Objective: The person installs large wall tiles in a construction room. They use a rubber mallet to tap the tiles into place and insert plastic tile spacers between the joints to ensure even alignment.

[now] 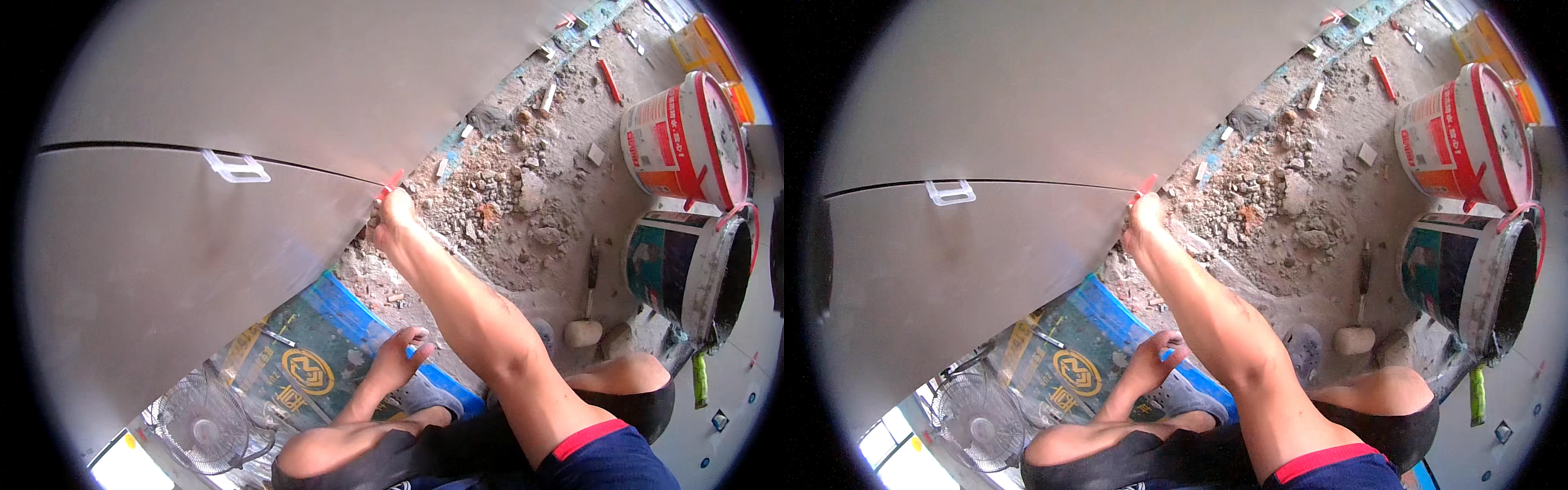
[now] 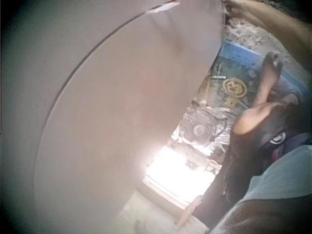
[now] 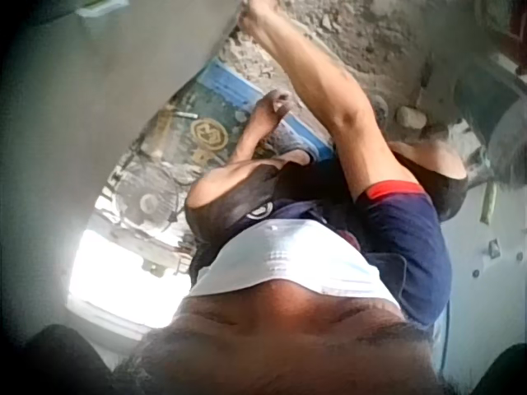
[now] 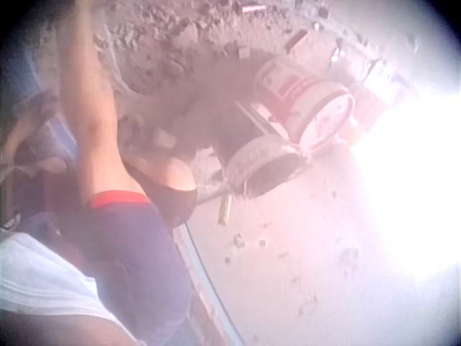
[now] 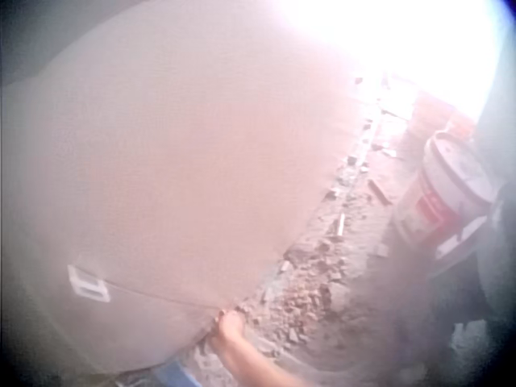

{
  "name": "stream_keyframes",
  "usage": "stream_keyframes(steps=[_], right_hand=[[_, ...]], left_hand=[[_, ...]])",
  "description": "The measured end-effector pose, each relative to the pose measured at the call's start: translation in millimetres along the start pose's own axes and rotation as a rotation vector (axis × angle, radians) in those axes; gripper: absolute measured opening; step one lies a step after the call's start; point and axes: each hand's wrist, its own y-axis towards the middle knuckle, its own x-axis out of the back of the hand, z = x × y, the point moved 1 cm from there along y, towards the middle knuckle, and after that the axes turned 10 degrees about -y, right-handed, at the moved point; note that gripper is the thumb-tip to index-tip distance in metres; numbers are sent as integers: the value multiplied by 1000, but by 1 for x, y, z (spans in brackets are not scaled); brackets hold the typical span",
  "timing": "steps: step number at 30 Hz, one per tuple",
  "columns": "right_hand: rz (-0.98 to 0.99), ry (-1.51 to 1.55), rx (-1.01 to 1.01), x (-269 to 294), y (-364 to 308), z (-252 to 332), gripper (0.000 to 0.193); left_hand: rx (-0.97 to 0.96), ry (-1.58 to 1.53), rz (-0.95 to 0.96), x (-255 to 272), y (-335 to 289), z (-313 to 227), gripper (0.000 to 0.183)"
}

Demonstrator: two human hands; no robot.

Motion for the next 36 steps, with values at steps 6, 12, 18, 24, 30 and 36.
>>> stream_keyframes(steps=[6,12,18,24,30,36], right_hand=[[-14,70,7,-4,-6,1,33],[-26,59,39,-2,-18,5,31],[-20,-49,112,4,5,1,37],[-57,-534,305,74,39,5,43],[-258,-1119,617,116,46,32,21],[-156,-1710,1003,101,31,109,28]], left_hand=[[-28,30,-43,5,0,0,34],[-9,-32,-242,28,-23,6,35],[117,-300,-512,81,-46,35,24],[-123,-397,-839,137,-49,60,17],[-159,-351,-975,143,-51,41,18],[-145,-163,-1089,147,-64,21,23]])
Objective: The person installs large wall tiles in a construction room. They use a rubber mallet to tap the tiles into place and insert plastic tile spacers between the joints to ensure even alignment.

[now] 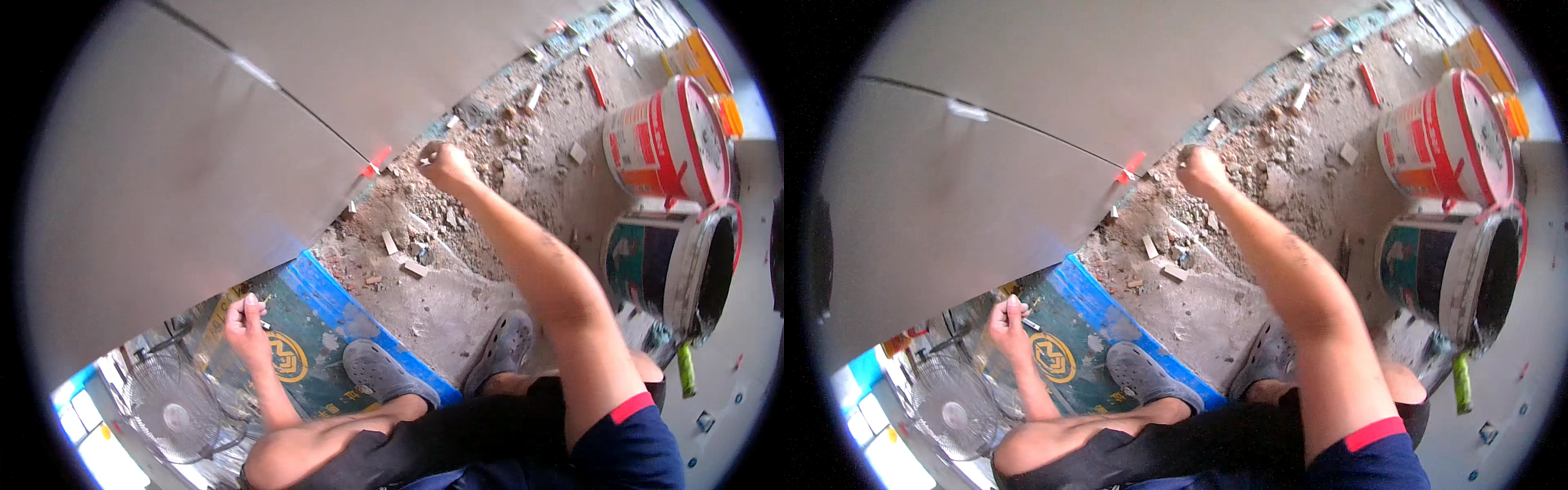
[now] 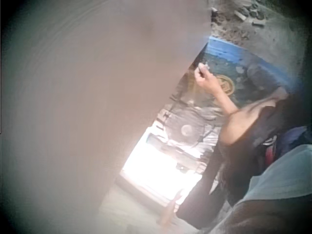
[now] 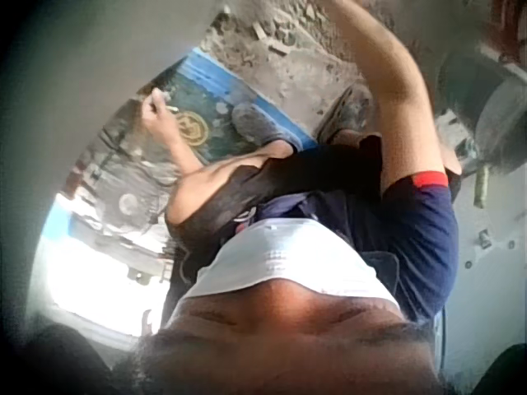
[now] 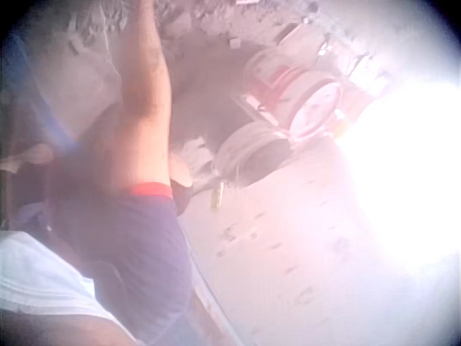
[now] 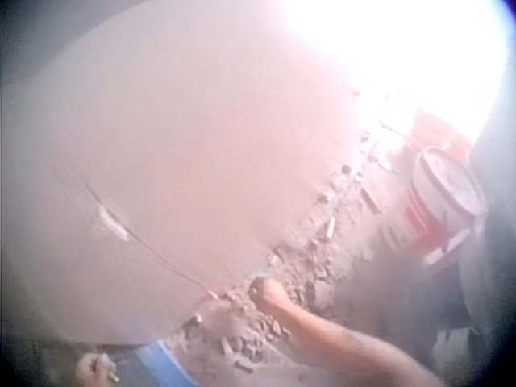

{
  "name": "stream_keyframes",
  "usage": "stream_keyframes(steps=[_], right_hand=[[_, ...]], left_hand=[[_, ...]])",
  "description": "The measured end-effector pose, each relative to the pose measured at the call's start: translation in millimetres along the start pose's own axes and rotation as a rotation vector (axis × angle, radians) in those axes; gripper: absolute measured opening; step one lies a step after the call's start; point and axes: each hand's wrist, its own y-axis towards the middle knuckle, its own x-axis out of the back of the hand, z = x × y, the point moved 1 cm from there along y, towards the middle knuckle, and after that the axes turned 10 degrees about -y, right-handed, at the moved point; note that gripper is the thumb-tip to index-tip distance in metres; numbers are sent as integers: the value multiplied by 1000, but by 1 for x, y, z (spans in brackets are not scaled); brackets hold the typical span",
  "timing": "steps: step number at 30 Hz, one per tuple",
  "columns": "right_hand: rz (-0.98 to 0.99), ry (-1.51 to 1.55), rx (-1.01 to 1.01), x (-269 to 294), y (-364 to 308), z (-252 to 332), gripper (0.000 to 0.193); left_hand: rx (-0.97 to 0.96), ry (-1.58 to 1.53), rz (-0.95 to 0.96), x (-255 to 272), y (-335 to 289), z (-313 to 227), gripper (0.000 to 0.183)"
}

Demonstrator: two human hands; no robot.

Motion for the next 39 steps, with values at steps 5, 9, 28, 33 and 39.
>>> stream_keyframes(steps=[5,9,28,33,39], right_hand=[[335,-1314,986,73,-10,-38,44],[903,-1329,592,114,-98,-137,34],[1299,-1384,696,113,-224,-220,29],[1143,-1464,493,180,-194,-159,26],[640,-1573,632,210,-90,-81,27]], left_hand=[[-266,205,56,-15,-8,-55,14],[-831,337,368,-33,-6,-110,11],[-1085,-177,-425,40,61,-116,47],[-1008,-381,-431,39,85,-112,61],[-1049,-311,-506,23,83,-143,60]])
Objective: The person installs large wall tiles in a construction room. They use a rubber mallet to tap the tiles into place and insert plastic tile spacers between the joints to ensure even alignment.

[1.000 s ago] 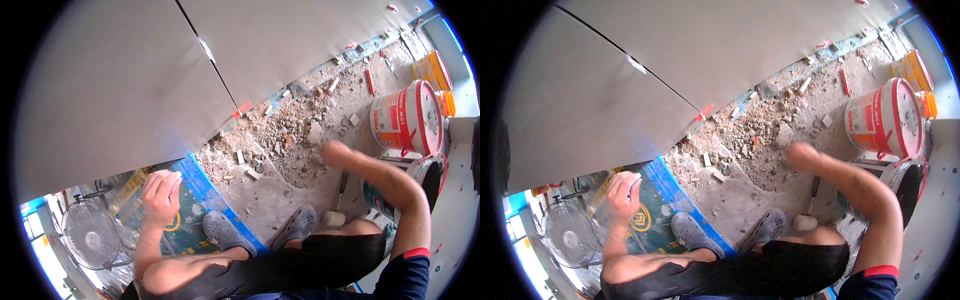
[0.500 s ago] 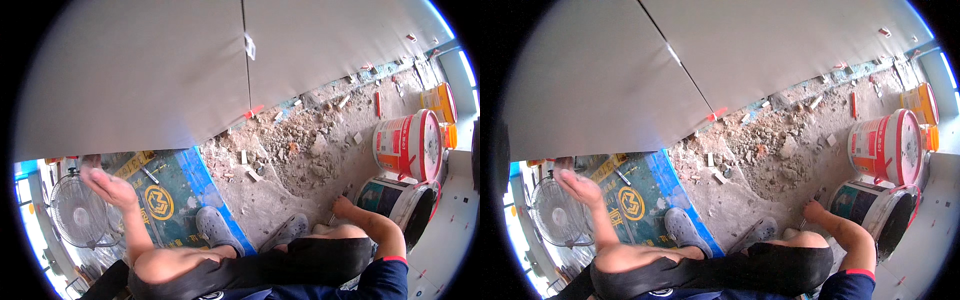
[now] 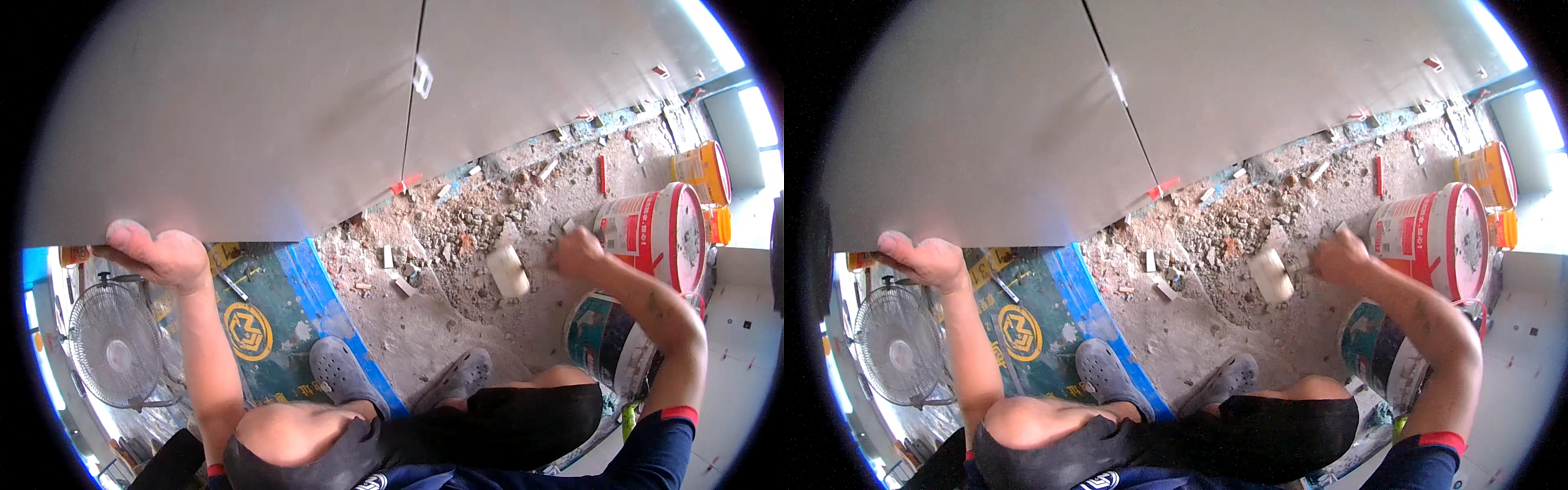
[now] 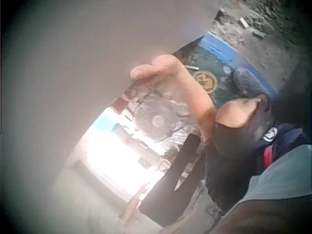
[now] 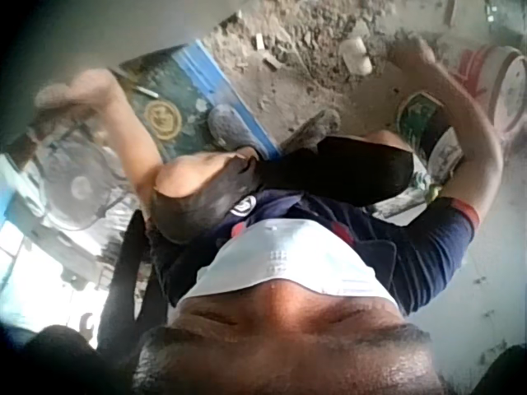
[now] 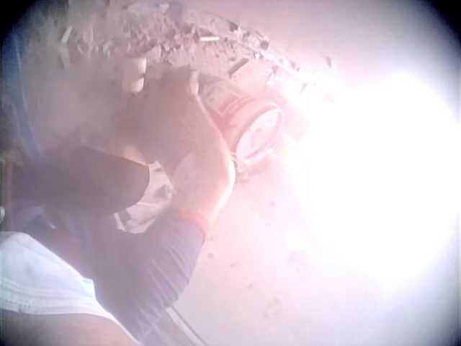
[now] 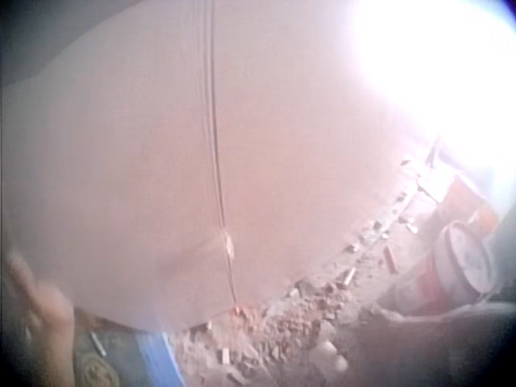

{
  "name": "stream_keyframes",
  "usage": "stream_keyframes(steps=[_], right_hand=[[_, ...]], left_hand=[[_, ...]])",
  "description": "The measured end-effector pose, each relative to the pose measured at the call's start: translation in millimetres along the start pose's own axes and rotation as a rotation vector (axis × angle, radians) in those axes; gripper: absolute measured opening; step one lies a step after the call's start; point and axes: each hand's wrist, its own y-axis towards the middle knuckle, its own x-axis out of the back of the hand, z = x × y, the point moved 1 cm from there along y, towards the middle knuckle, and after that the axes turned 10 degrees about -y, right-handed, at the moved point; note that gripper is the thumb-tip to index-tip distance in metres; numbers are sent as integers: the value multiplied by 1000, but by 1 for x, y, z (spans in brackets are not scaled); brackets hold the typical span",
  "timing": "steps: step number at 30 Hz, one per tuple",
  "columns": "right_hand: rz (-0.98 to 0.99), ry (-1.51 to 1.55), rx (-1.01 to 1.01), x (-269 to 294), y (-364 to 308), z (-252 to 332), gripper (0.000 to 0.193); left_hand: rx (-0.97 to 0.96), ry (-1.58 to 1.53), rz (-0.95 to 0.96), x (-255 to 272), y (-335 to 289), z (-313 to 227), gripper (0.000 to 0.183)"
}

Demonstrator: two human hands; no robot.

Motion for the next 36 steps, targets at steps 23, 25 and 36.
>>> stream_keyframes(steps=[23,25,36], right_hand=[[-328,232,-248,180,49,-90,61],[-498,185,-279,156,52,-85,63],[-256,1427,-970,-74,0,150,45]], left_hand=[[58,70,2,-10,-1,-12,80],[21,4,27,-18,2,-14,78],[-488,458,1336,-44,-42,-101,56]])
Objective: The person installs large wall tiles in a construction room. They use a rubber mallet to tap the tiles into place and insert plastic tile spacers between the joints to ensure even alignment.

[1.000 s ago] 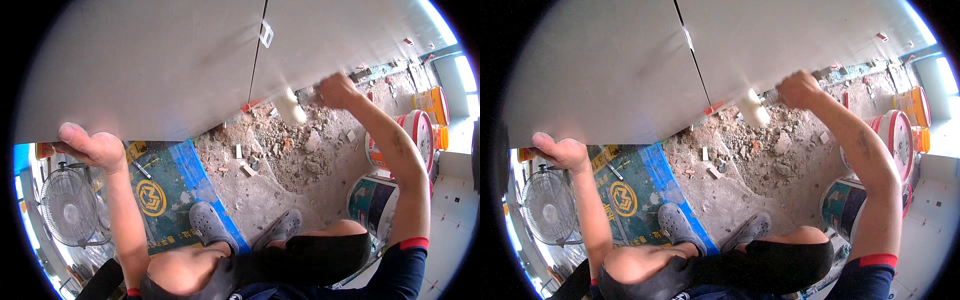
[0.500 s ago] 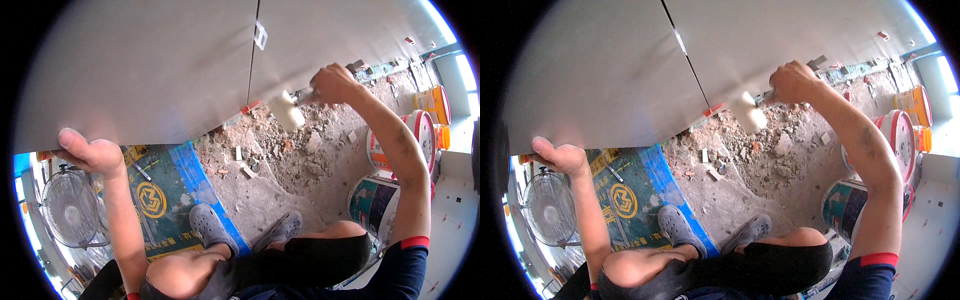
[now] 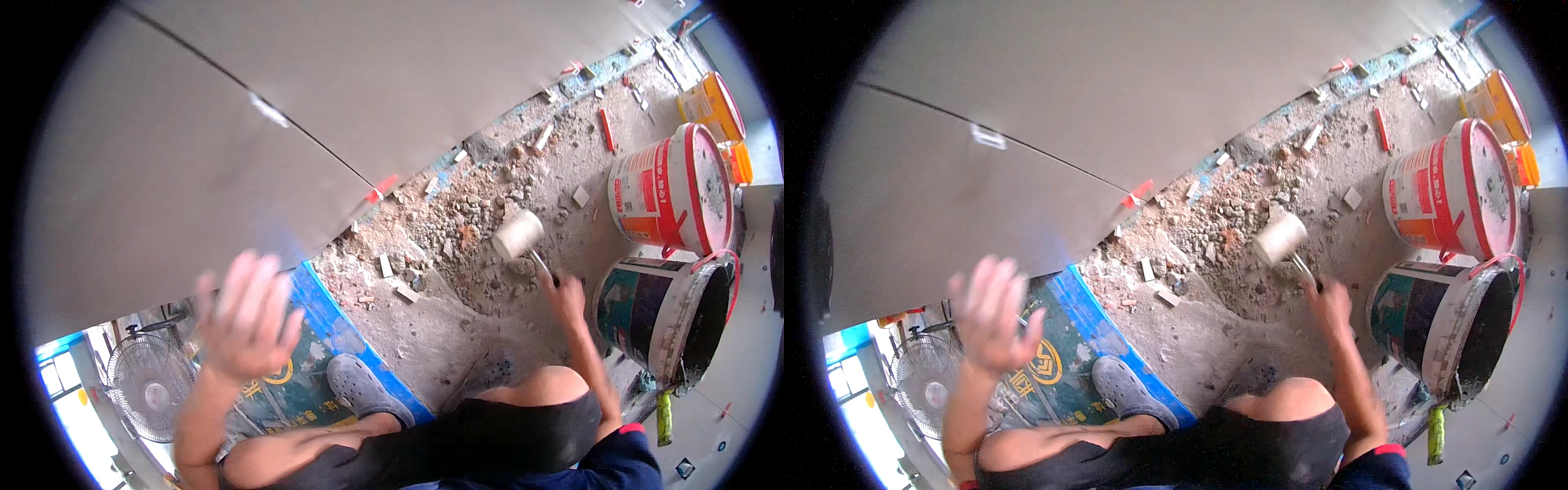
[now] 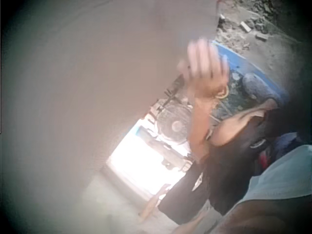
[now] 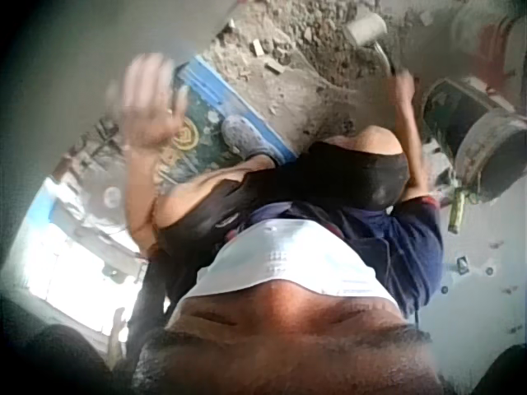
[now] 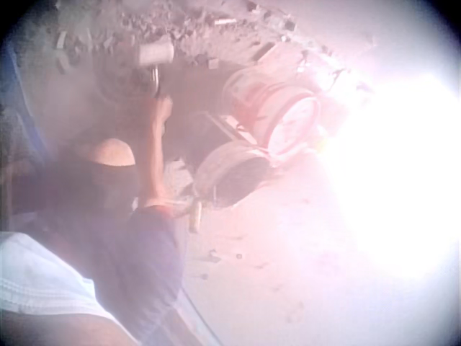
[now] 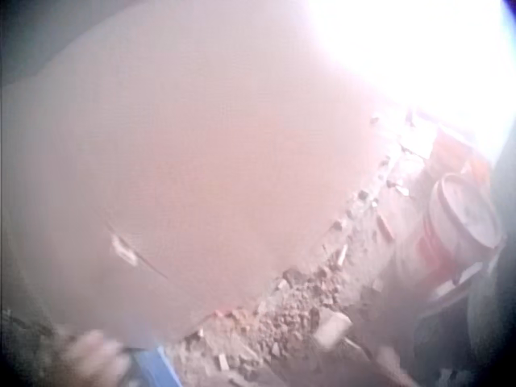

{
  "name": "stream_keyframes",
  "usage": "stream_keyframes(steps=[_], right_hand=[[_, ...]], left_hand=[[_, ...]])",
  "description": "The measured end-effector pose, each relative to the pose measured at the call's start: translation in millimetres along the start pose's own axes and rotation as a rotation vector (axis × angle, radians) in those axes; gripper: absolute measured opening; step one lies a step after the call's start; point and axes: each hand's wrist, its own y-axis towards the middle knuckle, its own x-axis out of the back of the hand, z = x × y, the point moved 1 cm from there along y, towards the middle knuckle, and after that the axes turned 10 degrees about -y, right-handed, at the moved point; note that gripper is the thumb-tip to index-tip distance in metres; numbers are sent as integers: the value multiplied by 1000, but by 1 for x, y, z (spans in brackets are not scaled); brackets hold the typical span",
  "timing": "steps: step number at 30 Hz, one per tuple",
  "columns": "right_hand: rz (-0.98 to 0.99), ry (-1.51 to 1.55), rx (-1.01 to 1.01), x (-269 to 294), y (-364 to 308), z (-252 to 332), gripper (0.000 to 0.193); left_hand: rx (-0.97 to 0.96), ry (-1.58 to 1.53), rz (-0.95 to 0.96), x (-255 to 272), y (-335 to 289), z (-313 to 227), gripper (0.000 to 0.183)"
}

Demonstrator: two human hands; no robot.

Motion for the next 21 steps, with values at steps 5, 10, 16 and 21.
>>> stream_keyframes(steps=[5,10,16,21], right_hand=[[-69,192,-335,-82,-70,-98,57],[-98,416,-442,-106,-86,-107,58],[-119,197,-347,-121,-84,-130,51],[-100,123,-289,-122,-87,-123,55]], left_hand=[[-144,380,445,-82,77,17,84],[-253,631,669,-149,84,12,88],[-344,729,767,-172,97,1,70],[-298,700,853,-165,95,-9,67]])
